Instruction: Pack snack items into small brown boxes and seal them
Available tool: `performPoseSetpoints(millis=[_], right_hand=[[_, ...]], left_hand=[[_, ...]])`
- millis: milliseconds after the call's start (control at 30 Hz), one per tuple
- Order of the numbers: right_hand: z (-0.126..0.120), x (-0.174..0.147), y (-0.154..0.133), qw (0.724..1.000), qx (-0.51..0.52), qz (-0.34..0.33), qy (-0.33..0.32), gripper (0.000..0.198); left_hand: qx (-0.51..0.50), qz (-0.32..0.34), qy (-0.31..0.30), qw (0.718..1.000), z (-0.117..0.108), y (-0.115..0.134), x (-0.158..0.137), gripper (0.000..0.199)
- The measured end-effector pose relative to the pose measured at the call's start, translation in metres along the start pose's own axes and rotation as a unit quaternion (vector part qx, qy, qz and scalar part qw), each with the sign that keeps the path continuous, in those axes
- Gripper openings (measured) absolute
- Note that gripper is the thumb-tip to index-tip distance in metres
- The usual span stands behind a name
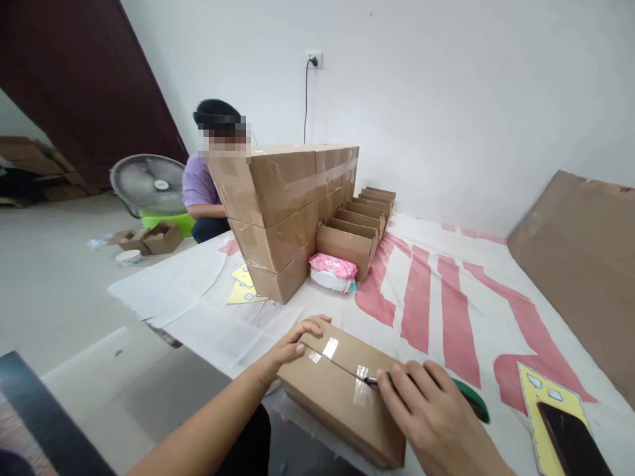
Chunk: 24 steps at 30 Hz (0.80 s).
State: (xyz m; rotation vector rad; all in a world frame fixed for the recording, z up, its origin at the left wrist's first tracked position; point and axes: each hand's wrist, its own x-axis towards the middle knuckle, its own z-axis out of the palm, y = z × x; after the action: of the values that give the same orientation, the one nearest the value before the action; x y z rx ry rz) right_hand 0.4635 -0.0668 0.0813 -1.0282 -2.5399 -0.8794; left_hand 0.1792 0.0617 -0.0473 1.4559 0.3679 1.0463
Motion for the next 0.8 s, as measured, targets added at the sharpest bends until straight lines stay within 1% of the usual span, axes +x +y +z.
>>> performPoseSetpoints(millis=[100,167,233,300,367,433,533,600,667,700,733,800], right_hand=[[-0.009,-0.029,0.017,0.999,0.002,0.035,-0.034,0.046],[-0.008,-0.052,0.029,0.997,0.008,0.057,-0.054,0.052],[0.001,-0.077,0.038,0.993,0.019,0.091,-0.077,0.053],[0.015,-0.101,0.042,0.983,0.041,0.139,-0.113,0.053],[0.031,-0.120,0.037,0.968,0.076,0.179,-0.156,0.052],[0.048,-0.131,0.028,0.951,0.117,0.209,-0.195,0.053],[0.067,-0.136,0.012,0.924,0.174,0.236,-0.247,0.052],[0.075,-0.134,0.007,0.912,0.195,0.237,-0.271,0.051],[0.081,-0.130,0.009,0.915,0.203,0.222,-0.267,0.052],[0.082,-0.126,0.012,0.923,0.201,0.214,-0.250,0.051],[0.082,-0.121,0.017,0.933,0.193,0.209,-0.222,0.049],[0.078,-0.103,0.025,0.954,0.171,0.208,-0.133,0.038]], left_hand=[[-0.011,-0.009,0.014,1.000,0.002,0.002,-0.001,0.040],[-0.009,-0.014,0.016,1.000,0.004,0.003,-0.002,0.040],[-0.008,-0.011,0.020,1.000,0.006,0.004,-0.002,0.038],[-0.013,-0.001,0.027,1.000,0.008,0.004,-0.002,0.037],[-0.017,0.010,0.039,0.999,0.010,0.003,-0.003,0.036],[-0.017,0.015,0.046,0.999,0.012,0.001,-0.003,0.035],[-0.012,0.020,0.050,0.998,0.013,0.000,-0.004,0.034],[-0.009,0.026,0.054,0.998,0.014,0.001,-0.004,0.034],[-0.010,0.025,0.057,0.998,0.016,0.004,-0.005,0.034],[-0.010,0.022,0.058,0.998,0.018,0.006,-0.005,0.034],[-0.010,0.019,0.058,0.998,0.019,0.008,-0.005,0.034],[-0.008,0.013,0.063,0.998,0.021,0.011,-0.006,0.034]])
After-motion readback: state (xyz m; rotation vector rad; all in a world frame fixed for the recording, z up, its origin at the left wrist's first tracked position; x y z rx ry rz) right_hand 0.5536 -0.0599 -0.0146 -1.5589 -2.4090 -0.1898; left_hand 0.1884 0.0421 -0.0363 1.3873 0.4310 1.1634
